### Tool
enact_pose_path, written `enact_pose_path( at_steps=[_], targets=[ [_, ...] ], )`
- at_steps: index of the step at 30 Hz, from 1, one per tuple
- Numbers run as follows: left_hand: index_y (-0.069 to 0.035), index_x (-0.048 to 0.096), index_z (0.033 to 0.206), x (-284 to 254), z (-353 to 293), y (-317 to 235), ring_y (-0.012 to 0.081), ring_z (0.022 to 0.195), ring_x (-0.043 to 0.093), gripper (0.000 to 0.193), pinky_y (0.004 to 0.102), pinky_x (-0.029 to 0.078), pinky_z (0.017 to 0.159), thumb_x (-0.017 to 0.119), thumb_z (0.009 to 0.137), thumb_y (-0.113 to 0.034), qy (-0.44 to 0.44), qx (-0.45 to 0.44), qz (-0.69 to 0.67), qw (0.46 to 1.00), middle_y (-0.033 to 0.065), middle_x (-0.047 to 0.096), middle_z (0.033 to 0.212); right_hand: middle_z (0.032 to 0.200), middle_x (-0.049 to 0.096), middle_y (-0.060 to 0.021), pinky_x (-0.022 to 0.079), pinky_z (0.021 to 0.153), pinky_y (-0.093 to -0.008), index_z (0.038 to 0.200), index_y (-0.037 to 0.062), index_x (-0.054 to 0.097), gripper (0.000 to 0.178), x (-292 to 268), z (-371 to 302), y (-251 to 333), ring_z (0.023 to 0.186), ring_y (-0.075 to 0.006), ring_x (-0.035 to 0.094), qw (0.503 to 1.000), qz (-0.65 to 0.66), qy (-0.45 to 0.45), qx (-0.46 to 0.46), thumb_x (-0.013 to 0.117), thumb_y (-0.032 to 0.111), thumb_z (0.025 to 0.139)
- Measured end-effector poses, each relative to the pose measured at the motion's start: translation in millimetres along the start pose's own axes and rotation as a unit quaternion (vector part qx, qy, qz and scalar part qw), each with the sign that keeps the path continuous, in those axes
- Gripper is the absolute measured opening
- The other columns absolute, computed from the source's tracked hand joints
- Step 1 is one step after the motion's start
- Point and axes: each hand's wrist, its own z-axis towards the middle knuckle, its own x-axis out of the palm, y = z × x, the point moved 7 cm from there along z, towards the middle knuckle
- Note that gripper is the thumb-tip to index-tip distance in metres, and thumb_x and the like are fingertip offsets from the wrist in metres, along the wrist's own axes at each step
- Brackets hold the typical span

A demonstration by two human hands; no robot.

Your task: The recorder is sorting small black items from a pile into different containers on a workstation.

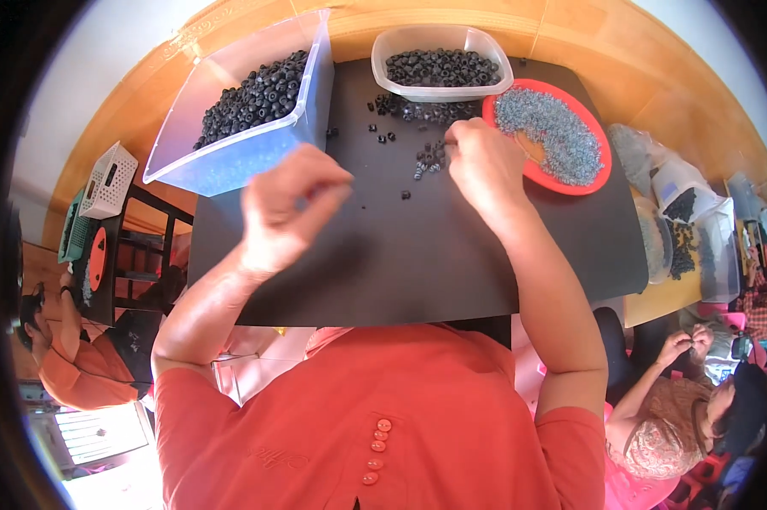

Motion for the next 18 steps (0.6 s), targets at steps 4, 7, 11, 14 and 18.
enact_pose_path(
  at_steps=[4, 7, 11, 14, 18],
  targets=[
    [0.0, 0.067, 0.088, 50, -10, 52, 0.0093, 0.067, 0.057, 0.006, 0.0247, 0.045, 0.06, 0.067, 0.082, 0.0, 0.074, -0.084, -0.055, 0.992, 0.0041, 0.061, 0.077, 0.095, 0.065, -0.0104, 0.05, 0.076, -0.0449, 0.099, 0.0111, 0.071, 0.019, 24, 2, 5, 0.087, -0.0352, 0.064, 0.992, -0.093, 0.081, -0.034, 0.068, 0.008, 0.081],
    [0.001, 0.067, 0.087, 59, -10, 77, 0.0073, 0.068, 0.056, 0.005, 0.0239, 0.045, 0.061, 0.068, 0.082, -0.001, 0.05, -0.152, -0.105, 0.982, 0.0035, 0.062, 0.077, 0.094, 0.063, -0.0101, 0.049, 0.074, -0.0462, 0.101, 0.0115, 0.07, 0.023, 24, -1, 12, 0.086, -0.0355, 0.064, 0.991, -0.077, 0.093, -0.066, 0.068, 0.006, 0.079],
    [-0.001, 0.069, 0.09, 64, -20, 100, 0.0057, 0.069, 0.055, 0.007, 0.0217, 0.046, 0.062, 0.067, 0.083, -0.003, 0.011, -0.235, -0.2, 0.951, -0.0009, 0.064, 0.079, 0.092, 0.063, -0.0098, 0.05, 0.073, -0.046, 0.101, 0.0117, 0.07, 0.024, 13, 1, 22, 0.085, -0.0344, 0.064, 0.994, -0.049, 0.073, -0.071, 0.069, 0.006, 0.078],
    [0.0, 0.069, 0.09, 61, -22, 105, 0.0084, 0.072, 0.058, 0.009, 0.025, 0.051, 0.07, 0.068, 0.082, -0.002, 0.02, -0.311, -0.244, 0.918, 0.0024, 0.066, 0.077, 0.091, 0.063, -0.0095, 0.05, 0.071, -0.0453, 0.099, 0.0115, 0.07, 0.022, 12, 6, 30, 0.084, -0.0333, 0.064, 0.988, -0.062, 0.09, -0.106, 0.07, 0.007, 0.078],
    [0.0, 0.07, 0.09, 58, -21, 103, 0.0079, 0.071, 0.058, 0.01, 0.0246, 0.051, 0.069, 0.068, 0.081, -0.002, 0.019, -0.325, -0.241, 0.914, 0.0026, 0.066, 0.077, 0.089, 0.062, -0.0093, 0.05, 0.07, -0.0452, 0.096, 0.0109, 0.07, 0.018, 25, 12, 33, 0.082, -0.0324, 0.064, 0.97, -0.124, 0.139, -0.156, 0.07, 0.008, 0.078]
  ],
)
